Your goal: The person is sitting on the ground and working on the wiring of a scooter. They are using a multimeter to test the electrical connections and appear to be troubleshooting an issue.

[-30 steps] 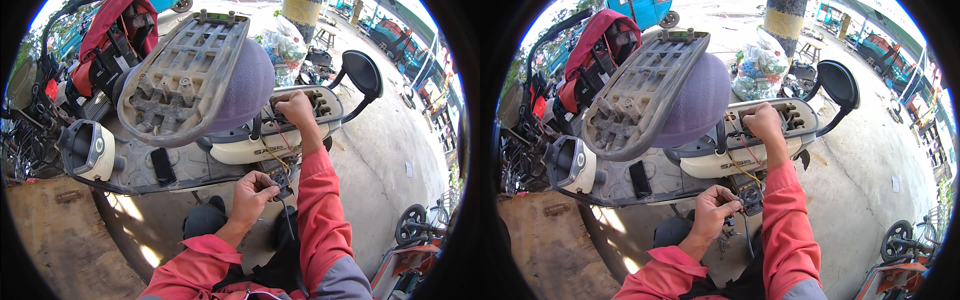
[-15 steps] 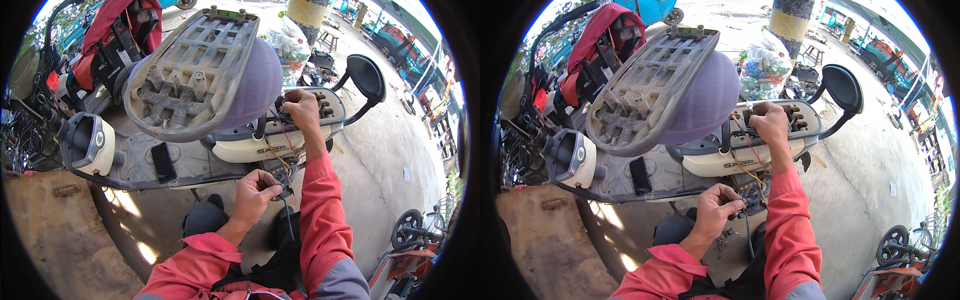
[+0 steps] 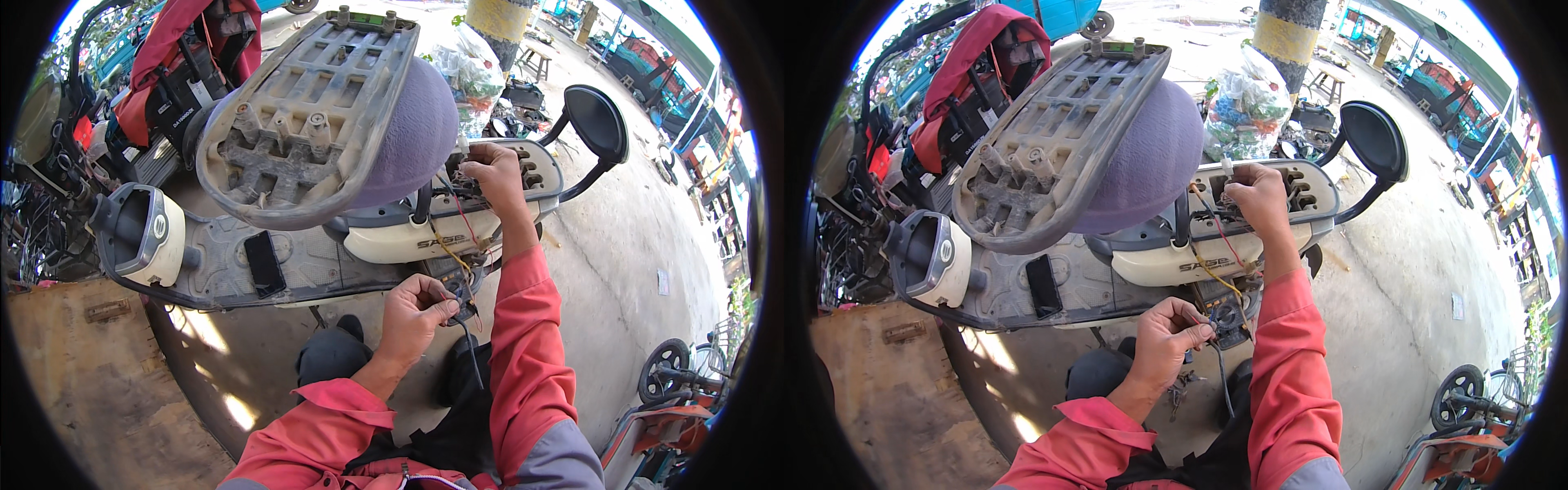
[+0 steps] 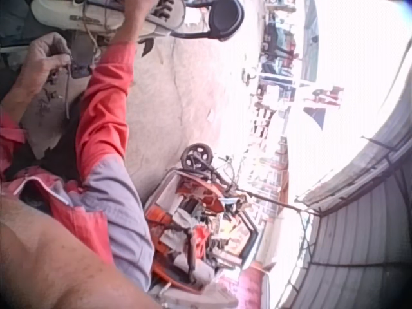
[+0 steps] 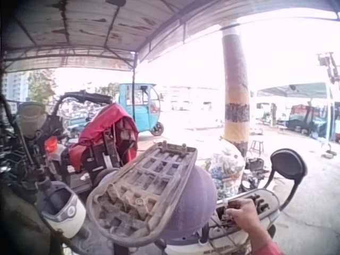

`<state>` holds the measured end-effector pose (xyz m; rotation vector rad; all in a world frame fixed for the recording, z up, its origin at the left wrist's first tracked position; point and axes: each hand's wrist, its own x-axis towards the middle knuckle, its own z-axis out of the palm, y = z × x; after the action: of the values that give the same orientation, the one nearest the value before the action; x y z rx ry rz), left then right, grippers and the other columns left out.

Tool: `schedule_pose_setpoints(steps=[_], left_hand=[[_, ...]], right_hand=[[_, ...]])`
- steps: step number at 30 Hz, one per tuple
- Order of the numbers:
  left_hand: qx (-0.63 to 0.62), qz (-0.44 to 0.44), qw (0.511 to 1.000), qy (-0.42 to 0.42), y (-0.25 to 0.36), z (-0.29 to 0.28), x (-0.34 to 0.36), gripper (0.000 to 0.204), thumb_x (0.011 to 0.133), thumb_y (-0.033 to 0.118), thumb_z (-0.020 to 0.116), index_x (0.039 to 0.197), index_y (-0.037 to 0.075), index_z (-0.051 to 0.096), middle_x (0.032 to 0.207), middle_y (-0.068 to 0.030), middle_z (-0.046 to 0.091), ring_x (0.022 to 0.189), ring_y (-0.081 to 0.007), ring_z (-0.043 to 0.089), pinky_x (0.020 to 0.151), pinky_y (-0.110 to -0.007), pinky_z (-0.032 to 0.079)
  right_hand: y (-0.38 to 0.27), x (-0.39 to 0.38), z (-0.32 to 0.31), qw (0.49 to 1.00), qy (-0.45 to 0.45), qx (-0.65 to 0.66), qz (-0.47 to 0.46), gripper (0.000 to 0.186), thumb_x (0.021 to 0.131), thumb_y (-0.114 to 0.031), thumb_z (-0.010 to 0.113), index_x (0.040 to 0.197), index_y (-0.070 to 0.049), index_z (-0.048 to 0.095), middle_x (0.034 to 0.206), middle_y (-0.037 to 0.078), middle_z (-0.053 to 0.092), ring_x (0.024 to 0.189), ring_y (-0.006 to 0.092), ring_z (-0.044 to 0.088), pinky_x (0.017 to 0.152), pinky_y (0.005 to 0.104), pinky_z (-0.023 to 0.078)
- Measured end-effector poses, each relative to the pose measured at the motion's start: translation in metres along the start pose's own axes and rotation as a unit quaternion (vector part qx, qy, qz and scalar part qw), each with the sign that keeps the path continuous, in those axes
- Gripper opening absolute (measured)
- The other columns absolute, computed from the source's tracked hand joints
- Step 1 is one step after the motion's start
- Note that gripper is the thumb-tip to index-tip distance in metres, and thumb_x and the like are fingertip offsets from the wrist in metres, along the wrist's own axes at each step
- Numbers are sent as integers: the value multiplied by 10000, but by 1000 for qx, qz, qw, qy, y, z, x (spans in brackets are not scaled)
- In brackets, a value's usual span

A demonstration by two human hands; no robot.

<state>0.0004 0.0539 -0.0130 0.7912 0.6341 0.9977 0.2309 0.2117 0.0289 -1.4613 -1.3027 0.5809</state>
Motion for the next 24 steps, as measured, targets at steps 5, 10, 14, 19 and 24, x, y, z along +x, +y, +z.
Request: schedule_pose_setpoints(steps=[5, 10, 14, 19, 24], left_hand=[[0, -1, 1000, -4, 1, 0, 0, 157, 836, -40, 735, 927, 16, 619, 813, -85, 692, 713, -120, 664, 606, -216, 495], [-7, -1, 1000, -5, -1, -2, 0, 155, 840, -38, 735, 927, 13, 617, 817, -89, 697, 711, -117, 663, 610, -215, 498], [-11, -7, 1000, 0, 2, -1, 0, 160, 835, -52, 731, 919, 19, 615, 809, -71, 687, 691, -101, 637, 609, -213, 495], [-10, -1, 1000, -10, 1, -2, 0, 152, 843, -41, 731, 931, 9, 616, 818, -92, 698, 715, -121, 668, 611, -218, 506], [-6, -4, 1000, -2, 1, -1, 0, 154, 841, -49, 725, 930, 10, 614, 817, -93, 696, 724, -125, 672, 610, -222, 508]], right_hand=[[-2, 0, -3, 999, 28, -9, 34, 354, 838, 8, 652, 1180, 97, 664, 952, 96, 736, 785, 97, 663, 627, 243, 520], [-14, -4, -8, 997, 24, -69, 21, 343, 852, 2, 641, 1177, 111, 658, 950, 119, 743, 766, 108, 665, 652, 253, 532], [-26, -10, -20, 979, 26, -203, -13, 312, 826, -74, 687, 1103, 69, 706, 935, 167, 748, 806, 212, 711, 765, 309, 554], [-47, -21, -39, 957, -31, -290, -4, 327, 773, -152, 736, 1046, 27, 739, 914, 203, 741, 821, 321, 725, 792, 367, 556], [-60, -34, -53, 957, -91, -272, 29, 337, 737, -89, 752, 1039, 59, 726, 924, 181, 746, 828, 255, 727, 796, 336, 555]])
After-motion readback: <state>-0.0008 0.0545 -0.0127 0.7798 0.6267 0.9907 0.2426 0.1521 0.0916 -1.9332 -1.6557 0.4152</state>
